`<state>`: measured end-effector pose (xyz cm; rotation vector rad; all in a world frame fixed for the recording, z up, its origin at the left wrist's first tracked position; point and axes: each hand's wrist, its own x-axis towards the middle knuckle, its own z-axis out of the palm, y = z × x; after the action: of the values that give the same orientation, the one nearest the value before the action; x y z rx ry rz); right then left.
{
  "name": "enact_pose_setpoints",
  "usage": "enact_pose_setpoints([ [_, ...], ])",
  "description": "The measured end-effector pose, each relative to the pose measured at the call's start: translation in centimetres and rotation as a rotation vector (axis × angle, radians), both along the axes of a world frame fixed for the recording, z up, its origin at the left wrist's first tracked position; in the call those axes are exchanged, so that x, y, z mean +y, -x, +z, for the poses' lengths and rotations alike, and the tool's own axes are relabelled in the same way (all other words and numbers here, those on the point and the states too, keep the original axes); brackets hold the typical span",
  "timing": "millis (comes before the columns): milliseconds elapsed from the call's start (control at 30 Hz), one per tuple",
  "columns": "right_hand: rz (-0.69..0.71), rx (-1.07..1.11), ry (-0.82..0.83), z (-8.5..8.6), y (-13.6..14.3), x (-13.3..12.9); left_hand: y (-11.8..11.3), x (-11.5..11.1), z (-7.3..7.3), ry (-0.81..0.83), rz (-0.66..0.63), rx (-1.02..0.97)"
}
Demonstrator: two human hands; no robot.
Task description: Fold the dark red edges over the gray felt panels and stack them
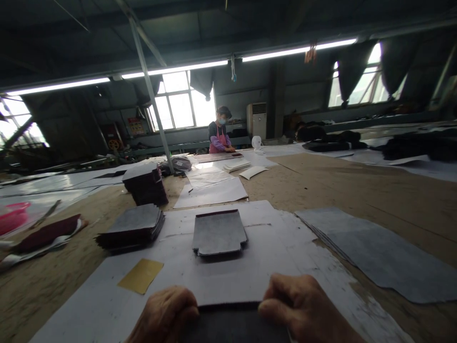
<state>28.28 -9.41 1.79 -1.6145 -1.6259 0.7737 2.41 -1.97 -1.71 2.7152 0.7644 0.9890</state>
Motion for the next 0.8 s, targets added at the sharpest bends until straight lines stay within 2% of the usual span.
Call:
enact_pose_setpoints([
  [100, 0.007, 0.166, 0.115, 2.4, -0.7, 3.0, -0.4, 2.4, 4.3, 0.225, 0.066, 0.109],
  [167, 0.021, 0.174, 0.08, 3.7, -1.3, 5.8, -0.9, 5.1, 7.0, 0.387, 0.076, 0.157],
  [233, 0.017, 0.094, 0.008, 4.5, -1.8, 9.0, -1.7, 8.5, 8.5, 0.425, 0.078, 0.169],
  [267, 0.005, 0.044, -0.021, 4.6, -2.1, 10.7, -2.2, 10.2, 8.8, 0.411, 0.089, 0.168],
  [333, -0.043, -0.056, -0.06, 4.2, -2.3, 14.0, -3.2, 13.4, 8.3, 0.348, 0.131, 0.172],
  [400, -0.129, -0.16, -0.099, 3.2, -2.3, 16.7, -4.3, 15.9, 6.8, 0.262, 0.199, 0.164],
  [467, -0.212, -0.266, -0.145, 2.0, -2.0, 18.6, -5.1, 17.4, 5.0, 0.157, 0.283, 0.141],
  [600, -0.273, -0.384, -0.215, -0.2, -1.8, 20.5, -5.9, 18.5, 2.1, -0.031, 0.417, 0.081],
  [800, -0.273, -0.369, -0.287, -1.5, -2.0, 22.2, -5.9, 19.4, 0.1, -0.243, 0.539, 0.061],
])
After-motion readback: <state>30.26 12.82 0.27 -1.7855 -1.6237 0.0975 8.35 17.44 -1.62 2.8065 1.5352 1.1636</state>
